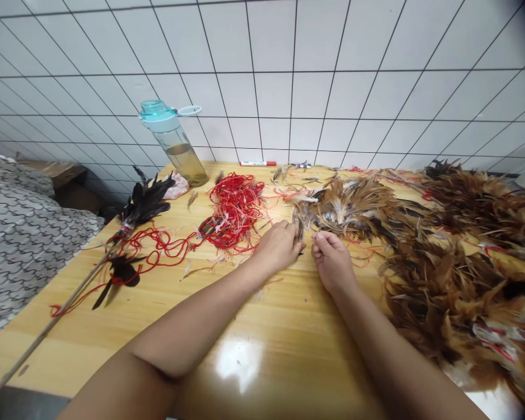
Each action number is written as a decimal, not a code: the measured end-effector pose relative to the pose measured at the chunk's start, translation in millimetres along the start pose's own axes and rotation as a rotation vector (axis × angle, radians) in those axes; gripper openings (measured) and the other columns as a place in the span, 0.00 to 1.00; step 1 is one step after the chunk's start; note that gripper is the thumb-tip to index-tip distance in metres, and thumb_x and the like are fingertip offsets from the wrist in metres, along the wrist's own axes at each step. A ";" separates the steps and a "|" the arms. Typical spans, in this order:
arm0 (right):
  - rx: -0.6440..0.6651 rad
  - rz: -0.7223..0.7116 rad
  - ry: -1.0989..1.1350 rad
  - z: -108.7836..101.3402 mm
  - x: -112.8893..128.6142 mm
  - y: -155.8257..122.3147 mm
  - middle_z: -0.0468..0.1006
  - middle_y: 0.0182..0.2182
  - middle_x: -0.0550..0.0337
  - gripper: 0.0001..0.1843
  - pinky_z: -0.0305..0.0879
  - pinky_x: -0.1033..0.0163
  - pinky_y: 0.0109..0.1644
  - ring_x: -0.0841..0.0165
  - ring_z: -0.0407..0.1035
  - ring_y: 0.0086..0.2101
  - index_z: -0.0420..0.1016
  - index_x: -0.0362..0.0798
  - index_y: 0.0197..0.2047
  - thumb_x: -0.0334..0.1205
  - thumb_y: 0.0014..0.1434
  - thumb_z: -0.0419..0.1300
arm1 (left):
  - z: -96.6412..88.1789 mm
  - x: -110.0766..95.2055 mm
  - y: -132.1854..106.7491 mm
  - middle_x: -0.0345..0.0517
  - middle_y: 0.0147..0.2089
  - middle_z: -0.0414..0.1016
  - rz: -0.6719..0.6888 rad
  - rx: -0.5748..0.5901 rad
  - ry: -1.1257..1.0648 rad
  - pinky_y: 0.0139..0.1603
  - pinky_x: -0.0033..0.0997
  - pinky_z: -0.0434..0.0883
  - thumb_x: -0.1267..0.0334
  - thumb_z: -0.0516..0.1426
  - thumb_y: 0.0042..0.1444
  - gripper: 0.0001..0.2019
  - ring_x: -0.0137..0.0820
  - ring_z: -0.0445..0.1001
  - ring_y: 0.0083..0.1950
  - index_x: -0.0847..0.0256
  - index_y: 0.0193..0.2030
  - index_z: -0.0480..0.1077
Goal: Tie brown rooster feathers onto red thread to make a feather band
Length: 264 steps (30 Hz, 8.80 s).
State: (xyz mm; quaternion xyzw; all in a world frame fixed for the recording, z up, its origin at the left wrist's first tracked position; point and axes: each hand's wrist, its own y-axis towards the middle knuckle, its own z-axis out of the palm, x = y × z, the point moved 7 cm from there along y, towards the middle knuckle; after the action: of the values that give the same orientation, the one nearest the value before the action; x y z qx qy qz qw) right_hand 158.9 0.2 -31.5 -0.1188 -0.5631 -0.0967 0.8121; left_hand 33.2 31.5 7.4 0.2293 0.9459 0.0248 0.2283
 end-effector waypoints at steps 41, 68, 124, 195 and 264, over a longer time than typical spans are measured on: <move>-0.009 -0.340 -0.689 3.8 11.3 -8.8 0.70 0.29 0.59 0.10 0.61 0.62 0.34 0.69 0.61 0.28 0.74 0.47 0.30 0.45 0.55 0.58 | 20.6 5.7 5.0 0.35 0.25 0.65 -0.249 0.186 -1.378 0.26 0.22 0.56 0.54 0.67 0.42 0.19 0.18 0.59 0.23 0.64 0.31 0.65; -0.033 -0.106 -0.400 0.5 8.3 -10.1 0.63 0.19 0.68 0.14 0.54 0.65 0.29 0.72 0.56 0.23 0.68 0.48 0.29 0.51 0.54 0.59 | -12.1 35.4 19.4 0.51 0.44 0.72 -0.073 -0.150 -0.052 0.52 0.37 0.68 0.58 0.56 0.58 0.12 0.37 0.70 0.48 0.62 0.44 0.72; 0.002 -0.270 -0.647 3.5 6.6 -5.9 0.68 0.28 0.61 0.10 0.59 0.62 0.33 0.70 0.58 0.26 0.72 0.48 0.30 0.46 0.53 0.59 | 14.1 16.4 10.8 0.34 0.22 0.64 -0.219 0.118 -1.112 0.29 0.23 0.56 0.56 0.67 0.40 0.17 0.21 0.60 0.25 0.64 0.27 0.67; -0.060 -0.287 -0.527 -6.8 6.1 -0.6 0.67 0.21 0.64 0.13 0.58 0.63 0.32 0.68 0.61 0.27 0.71 0.49 0.30 0.51 0.55 0.59 | 26.2 10.9 16.6 0.36 0.24 0.68 -0.238 0.173 -1.345 0.27 0.20 0.60 0.57 0.66 0.44 0.16 0.19 0.64 0.24 0.64 0.31 0.65; 0.035 -0.133 -0.446 0.0 3.8 -1.0 0.62 0.20 0.67 0.15 0.52 0.65 0.28 0.73 0.54 0.23 0.68 0.48 0.29 0.52 0.51 0.60 | 3.6 9.8 20.2 0.38 0.22 0.70 -0.188 -0.025 -1.131 0.26 0.21 0.60 0.61 0.60 0.54 0.10 0.21 0.64 0.23 0.63 0.29 0.65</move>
State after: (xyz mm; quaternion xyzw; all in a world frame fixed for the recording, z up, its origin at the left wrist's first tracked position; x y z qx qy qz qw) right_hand 159.9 -0.9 -27.8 -0.0861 -0.7368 -0.1116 0.6613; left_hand 35.6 53.8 3.2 0.1192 0.6926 -0.1111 0.7027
